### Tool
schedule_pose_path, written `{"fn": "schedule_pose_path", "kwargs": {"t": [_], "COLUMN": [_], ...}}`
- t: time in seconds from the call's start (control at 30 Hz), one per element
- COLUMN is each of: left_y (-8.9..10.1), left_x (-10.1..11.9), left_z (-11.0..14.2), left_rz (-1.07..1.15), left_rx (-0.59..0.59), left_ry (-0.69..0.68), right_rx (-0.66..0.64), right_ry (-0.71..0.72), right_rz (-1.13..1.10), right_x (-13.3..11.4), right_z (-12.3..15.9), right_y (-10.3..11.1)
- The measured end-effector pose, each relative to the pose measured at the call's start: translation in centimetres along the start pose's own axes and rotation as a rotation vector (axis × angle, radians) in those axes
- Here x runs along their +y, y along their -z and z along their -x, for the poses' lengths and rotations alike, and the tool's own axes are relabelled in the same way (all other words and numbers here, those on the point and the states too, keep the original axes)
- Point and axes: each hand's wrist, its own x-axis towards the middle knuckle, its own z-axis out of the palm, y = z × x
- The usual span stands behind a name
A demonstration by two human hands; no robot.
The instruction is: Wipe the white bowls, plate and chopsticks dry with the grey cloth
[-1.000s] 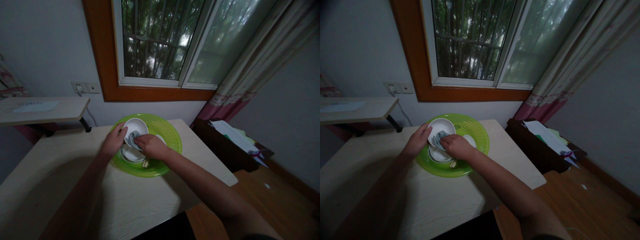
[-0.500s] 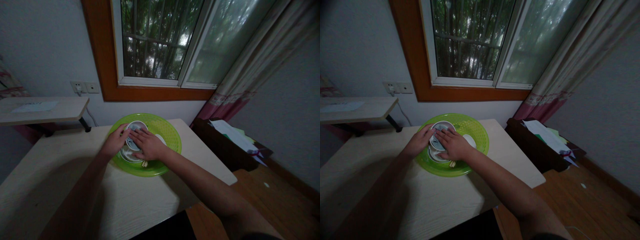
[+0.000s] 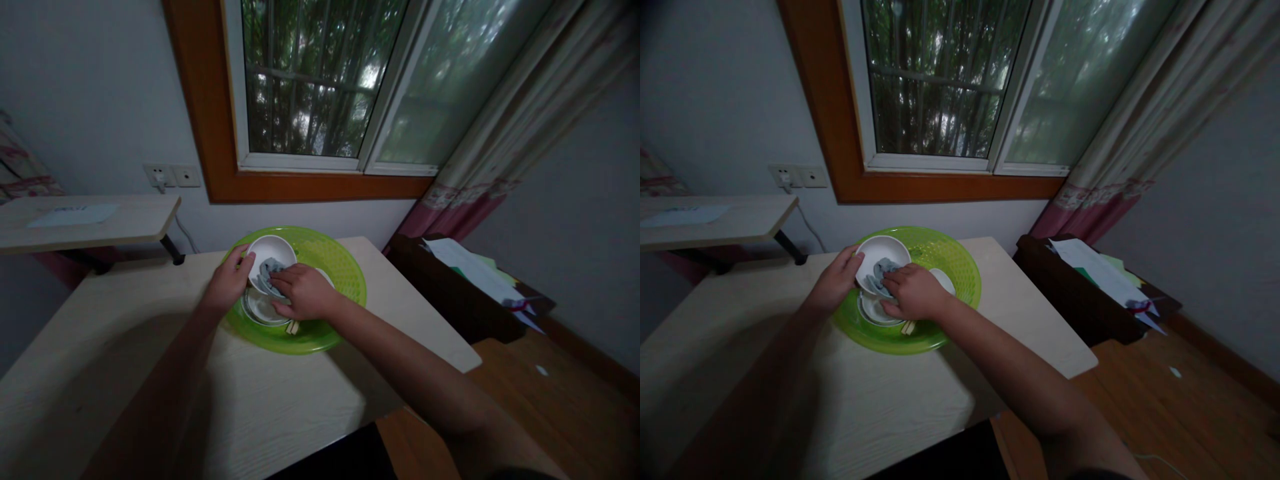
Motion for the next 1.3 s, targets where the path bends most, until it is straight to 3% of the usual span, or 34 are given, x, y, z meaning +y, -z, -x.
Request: {"fn": "schedule_pose_path", "kwargs": {"t": [0.13, 0.37, 0.5, 0.73, 1.07, 1.2, 1.3], "left_y": [0.1, 0.0, -0.5, -0.7, 2.7, 2.1, 0.7], "left_x": [0.2, 0.5, 0.3, 1.3, 0.9, 1.1, 1.2], "left_z": [0.1, 0.6, 0.5, 0.3, -0.1, -0.2, -0.2], "left_rz": [-0.024, -0.009, 0.151, 0.716, 0.634, 0.695, 0.722], "left_rx": [-0.022, -0.043, -0.028, -0.057, -0.227, -0.266, -0.171], "left_ry": [-0.018, -0.027, 0.053, 0.292, 0.29, 0.298, 0.247], "right_rx": [0.003, -0.005, 0.014, 0.06, 0.107, 0.114, 0.104], "right_ry": [0.096, 0.101, 0.056, 0.043, 0.253, 0.23, 0.142], "right_rz": [-0.141, -0.258, -0.138, 0.169, 0.296, 0.279, 0.292], "right_x": [0.1, -0.2, 0.1, 0.4, 0.2, 0.2, 0.2], "right_z": [0.2, 0.2, -0.2, -0.6, -0.3, -0.5, -0.6], "right_y": [0.0, 0.2, -0.1, 0.4, 1.3, 1.0, 0.7]}}
